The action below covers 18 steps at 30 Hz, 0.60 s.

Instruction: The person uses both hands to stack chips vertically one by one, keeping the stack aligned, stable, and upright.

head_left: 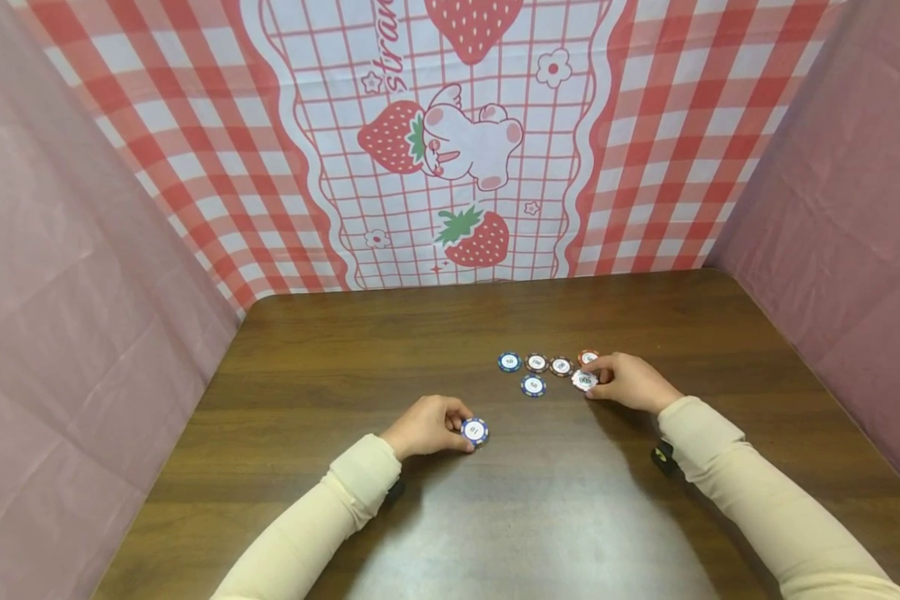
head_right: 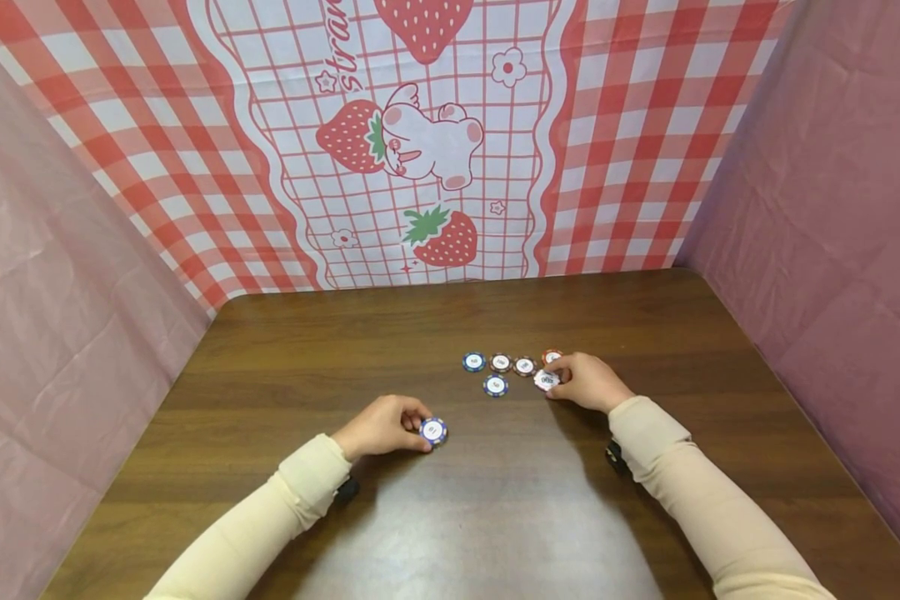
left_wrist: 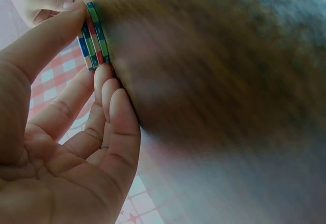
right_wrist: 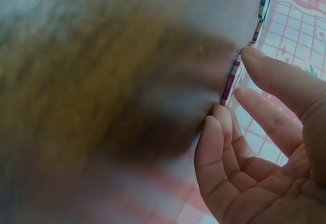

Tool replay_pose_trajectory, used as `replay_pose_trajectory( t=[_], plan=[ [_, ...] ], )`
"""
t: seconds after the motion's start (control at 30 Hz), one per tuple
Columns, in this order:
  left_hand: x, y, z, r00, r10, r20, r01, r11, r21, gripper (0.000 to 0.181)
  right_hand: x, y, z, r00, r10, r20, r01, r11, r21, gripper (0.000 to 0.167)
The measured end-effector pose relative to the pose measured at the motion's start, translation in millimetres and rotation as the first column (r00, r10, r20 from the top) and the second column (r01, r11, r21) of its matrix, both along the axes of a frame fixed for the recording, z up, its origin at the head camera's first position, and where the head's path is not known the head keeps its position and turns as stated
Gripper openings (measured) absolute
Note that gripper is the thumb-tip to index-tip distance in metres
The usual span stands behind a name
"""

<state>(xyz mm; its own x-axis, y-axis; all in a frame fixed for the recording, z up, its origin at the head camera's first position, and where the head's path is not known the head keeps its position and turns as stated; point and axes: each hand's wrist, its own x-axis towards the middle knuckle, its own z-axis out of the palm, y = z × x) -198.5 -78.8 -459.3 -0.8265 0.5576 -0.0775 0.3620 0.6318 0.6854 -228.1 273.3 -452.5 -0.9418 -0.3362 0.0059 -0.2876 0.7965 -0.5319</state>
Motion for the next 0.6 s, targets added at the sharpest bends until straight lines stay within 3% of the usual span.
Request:
replay_pose_trajectory(
  t=[0.4, 0.6],
  plan=[
    [-0.4, 0.2, 0.4, 1.000, 0.001, -0.003, -0.001, 1.000, -0.005, 0.030, -4.3, -1.4, 4.0, 0.998, -0.002, 0.063, 0.000, 1.000, 0.021, 0.041],
    [-0.5, 0.3, 0.6, 1.000, -0.007, -0.011, 0.007, 1.000, -0.001, 0.031, -4.9, -1.4, 4.1, 0.999, 0.015, 0.035, -0.016, 1.000, 0.016, 0.037]
  ],
)
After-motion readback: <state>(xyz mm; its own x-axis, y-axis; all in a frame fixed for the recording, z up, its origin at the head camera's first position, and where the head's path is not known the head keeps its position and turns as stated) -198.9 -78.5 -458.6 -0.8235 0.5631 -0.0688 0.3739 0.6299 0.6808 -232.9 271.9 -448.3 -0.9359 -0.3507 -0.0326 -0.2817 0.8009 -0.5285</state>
